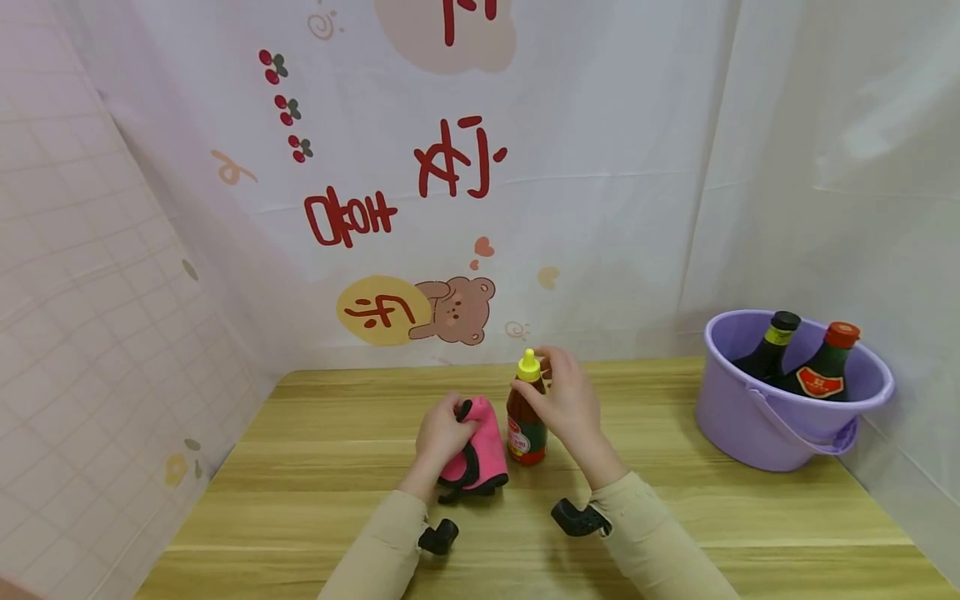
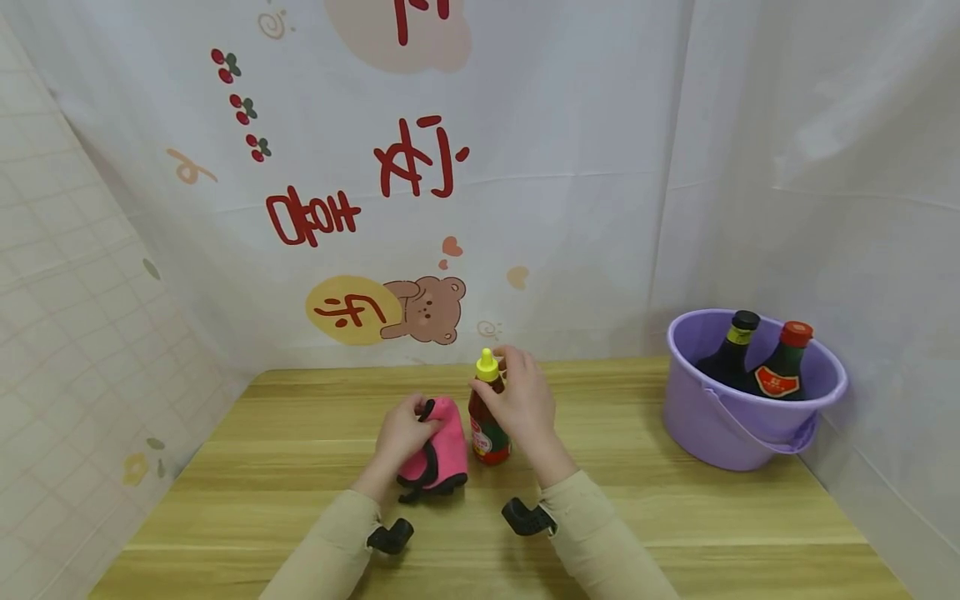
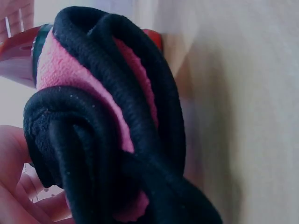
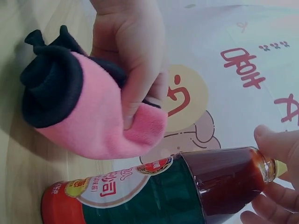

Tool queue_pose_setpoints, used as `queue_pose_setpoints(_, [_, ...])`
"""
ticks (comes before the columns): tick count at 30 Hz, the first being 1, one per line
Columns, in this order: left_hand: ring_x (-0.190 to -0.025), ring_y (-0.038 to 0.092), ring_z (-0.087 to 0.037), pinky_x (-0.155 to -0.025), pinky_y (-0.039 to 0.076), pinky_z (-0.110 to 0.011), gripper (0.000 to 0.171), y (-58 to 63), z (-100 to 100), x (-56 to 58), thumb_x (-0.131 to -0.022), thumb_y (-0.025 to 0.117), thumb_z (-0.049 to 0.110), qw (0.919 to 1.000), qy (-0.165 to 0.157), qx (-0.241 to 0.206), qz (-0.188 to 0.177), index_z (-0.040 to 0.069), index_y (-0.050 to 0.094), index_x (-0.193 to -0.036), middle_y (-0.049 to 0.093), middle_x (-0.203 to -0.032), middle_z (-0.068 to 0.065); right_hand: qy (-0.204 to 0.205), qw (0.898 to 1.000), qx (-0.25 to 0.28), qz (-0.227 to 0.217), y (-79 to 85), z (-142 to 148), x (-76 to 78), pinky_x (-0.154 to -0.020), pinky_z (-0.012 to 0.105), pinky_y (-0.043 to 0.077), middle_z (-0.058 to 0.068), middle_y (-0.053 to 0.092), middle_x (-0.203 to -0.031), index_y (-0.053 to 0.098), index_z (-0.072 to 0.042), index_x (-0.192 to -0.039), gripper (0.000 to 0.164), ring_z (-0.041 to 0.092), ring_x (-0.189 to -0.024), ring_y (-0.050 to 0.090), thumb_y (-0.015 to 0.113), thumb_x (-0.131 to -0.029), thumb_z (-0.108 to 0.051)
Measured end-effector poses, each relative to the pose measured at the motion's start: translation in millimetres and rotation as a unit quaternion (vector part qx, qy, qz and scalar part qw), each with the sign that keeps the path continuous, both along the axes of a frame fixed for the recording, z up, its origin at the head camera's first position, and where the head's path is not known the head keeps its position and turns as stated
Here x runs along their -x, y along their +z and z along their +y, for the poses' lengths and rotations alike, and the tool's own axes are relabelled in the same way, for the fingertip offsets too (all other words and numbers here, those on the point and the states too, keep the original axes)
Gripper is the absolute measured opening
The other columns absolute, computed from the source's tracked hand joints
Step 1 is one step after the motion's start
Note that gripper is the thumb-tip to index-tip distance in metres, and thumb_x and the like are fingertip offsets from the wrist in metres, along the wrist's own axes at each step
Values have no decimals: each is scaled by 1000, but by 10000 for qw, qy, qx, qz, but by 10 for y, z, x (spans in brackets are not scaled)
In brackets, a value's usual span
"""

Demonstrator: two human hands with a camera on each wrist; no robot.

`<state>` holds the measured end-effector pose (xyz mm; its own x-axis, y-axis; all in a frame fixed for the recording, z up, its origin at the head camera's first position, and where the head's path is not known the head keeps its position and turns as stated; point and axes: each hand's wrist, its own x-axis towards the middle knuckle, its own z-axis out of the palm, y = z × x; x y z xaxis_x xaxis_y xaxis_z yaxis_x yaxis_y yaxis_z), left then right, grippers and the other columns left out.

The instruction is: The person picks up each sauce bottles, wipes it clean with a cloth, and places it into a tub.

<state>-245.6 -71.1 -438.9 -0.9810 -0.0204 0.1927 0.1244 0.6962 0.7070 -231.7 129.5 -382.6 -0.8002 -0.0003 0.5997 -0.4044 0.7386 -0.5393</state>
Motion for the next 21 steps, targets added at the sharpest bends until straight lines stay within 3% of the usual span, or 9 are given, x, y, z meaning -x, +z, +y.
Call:
queue_pose_setpoints(9, [-78, 57, -23, -65, 45, -38, 22, 143, -68, 5, -80, 79, 16, 9989, 70, -466, 68, 11, 59, -87, 66, -89, -5, 162, 9998, 51, 139, 9, 22, 16, -67, 37, 57, 7, 64, -95, 61, -6, -113, 41, 24, -80, 67, 83, -82, -22])
queue_pose_setpoints(16, [-97, 60, -30, -83, 50, -48, 23, 384, -92, -11, -82, 78, 17, 9928, 11, -1201, 13, 8, 59, -93, 67, -106, -12, 739, 9967, 325, -85, 16, 92, 57, -76, 38, 58, 12, 65, -108, 62, -3, -118, 37, 26, -93, 68, 78, -86, -14])
queue_pose_setpoints(21, [-102, 61, -31, -84, 50, -48, 26, 570, -71, -48, -83, 77, 17, 9888, -166, -1468, 199, 8, 54, -90, 68, -110, -14, 1053, 9926, 465, -395, 36, 131, 85, -82, 42, 57, 15, 65, -112, 63, -2, -121, 36, 28, -98, 68, 75, -88, -10])
